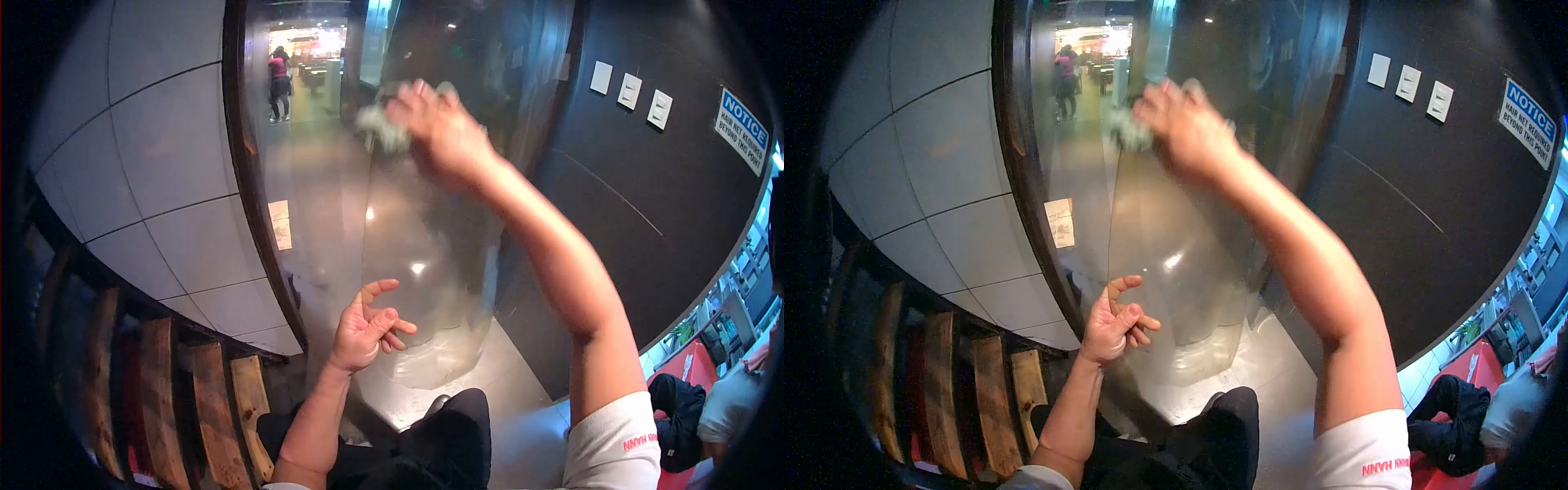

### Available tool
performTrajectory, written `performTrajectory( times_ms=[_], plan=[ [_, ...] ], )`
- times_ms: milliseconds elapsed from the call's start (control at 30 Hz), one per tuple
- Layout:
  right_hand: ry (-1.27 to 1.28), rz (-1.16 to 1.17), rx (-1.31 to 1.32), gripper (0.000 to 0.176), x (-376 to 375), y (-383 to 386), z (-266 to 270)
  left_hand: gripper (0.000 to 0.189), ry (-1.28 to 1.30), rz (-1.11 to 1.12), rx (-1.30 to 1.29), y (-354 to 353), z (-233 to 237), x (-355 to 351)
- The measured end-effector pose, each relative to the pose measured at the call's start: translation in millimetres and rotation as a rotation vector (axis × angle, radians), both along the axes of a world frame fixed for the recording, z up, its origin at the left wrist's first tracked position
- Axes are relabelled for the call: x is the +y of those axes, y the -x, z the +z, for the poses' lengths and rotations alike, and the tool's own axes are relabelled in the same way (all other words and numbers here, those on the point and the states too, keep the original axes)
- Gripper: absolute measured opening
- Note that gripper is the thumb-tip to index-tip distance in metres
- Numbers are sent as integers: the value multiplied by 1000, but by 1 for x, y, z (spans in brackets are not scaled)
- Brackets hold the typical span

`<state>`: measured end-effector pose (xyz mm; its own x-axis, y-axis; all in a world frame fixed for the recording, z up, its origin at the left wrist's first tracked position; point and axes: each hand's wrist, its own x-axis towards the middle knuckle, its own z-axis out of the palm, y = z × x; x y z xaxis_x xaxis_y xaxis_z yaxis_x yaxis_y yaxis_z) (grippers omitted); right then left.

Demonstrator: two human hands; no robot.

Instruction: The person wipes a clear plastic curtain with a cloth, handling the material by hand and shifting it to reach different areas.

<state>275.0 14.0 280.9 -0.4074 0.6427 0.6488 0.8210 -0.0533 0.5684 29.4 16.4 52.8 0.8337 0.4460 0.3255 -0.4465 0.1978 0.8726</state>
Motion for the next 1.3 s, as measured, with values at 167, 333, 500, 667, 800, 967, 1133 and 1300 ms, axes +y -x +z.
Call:
performTrajectory(
  times_ms=[167, 333, 500, 667, 800, 967, 1133, 1300],
  plan=[
    [-361, -216, -65, 56, 33, -30, 95, 52, -18, -49, 42, 9, -2, 1],
    [112, -104, -28, 70, 22, -10, 0, 52, -10, 19, 13, 9, -2, 11],
    [518, 90, 197, 78, -46, 53, -91, 51, -35, 61, 85, -11, -11, 16],
    [762, 253, 241, 77, -105, 79, -134, 16, -86, 127, 68, -15, -46, 7],
    [584, 226, 190, 81, -91, 66, -115, 28, 5, 100, 116, -20, -36, -6],
    [214, 8, 92, 80, -28, 14, -23, 48, 2, 14, -6, -13, -4, -18],
    [-315, -223, -200, 58, 28, -50, 99, 49, -16, -37, 9, 0, 1, -21],
    [-1, -181, -22, 68, 12, -2, 135, 50, 7, -34, 1, 21, -10, -5]
  ],
)
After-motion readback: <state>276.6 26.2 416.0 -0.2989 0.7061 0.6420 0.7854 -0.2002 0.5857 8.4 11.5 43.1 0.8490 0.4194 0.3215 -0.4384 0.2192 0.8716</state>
